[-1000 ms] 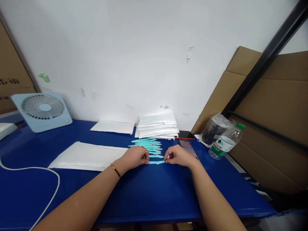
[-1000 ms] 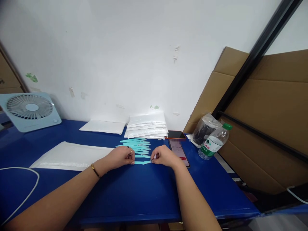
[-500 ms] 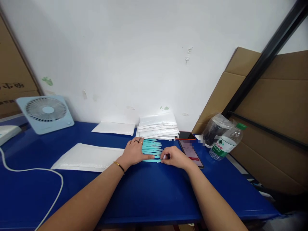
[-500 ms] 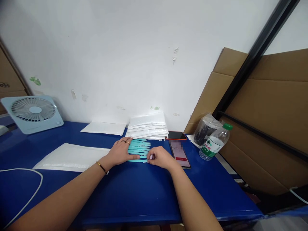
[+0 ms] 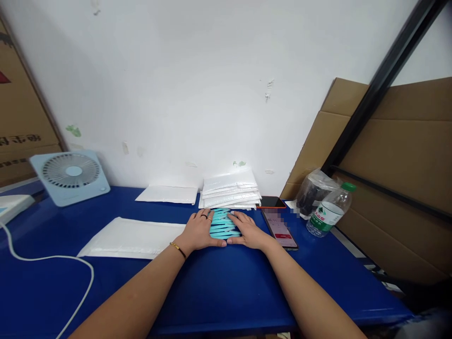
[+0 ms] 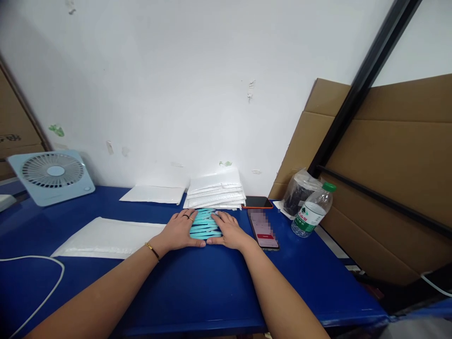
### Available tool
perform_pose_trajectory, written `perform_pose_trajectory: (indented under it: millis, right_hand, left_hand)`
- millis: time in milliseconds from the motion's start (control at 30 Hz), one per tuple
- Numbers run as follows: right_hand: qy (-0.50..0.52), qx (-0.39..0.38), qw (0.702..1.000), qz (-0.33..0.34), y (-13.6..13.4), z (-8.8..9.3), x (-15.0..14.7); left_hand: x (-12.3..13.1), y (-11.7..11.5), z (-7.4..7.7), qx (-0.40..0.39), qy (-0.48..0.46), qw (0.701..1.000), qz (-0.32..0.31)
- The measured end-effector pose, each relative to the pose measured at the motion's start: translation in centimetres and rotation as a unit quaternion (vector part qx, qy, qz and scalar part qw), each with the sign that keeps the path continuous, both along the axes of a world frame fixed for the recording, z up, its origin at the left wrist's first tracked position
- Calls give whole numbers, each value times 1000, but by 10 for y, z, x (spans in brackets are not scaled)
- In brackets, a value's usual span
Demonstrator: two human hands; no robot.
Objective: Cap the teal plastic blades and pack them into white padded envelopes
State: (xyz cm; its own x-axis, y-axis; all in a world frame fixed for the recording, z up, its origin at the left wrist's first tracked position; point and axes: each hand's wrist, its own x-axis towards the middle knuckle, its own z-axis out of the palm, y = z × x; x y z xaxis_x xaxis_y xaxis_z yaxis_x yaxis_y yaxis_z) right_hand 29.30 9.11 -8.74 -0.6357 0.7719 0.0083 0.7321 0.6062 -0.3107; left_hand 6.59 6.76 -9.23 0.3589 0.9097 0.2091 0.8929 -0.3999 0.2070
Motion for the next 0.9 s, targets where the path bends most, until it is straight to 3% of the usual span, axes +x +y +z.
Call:
perform_pose_trajectory:
  millis: [167,300,433,633,900]
  right_hand:
    - [19,15,1000,-3,-4,0,-3]
    - [45,31,998,-25,-2,-2,-4]
    - [53,66,996,14,-1,-4,-7]
    - [65,133,989,16,-13,1,-14]
    - [-25,74,996,-44,-42,16,-10]
  left_hand:
    - [5,-1,3,0,3,1000,-10]
    - [10,-4,6,-1,-3,998,-60]
    - [16,-6,7,3,0,994,-108]
    - [30,-7,12,0,70,995,-77]
    - [42,-14,20,-22,72,993,-95]
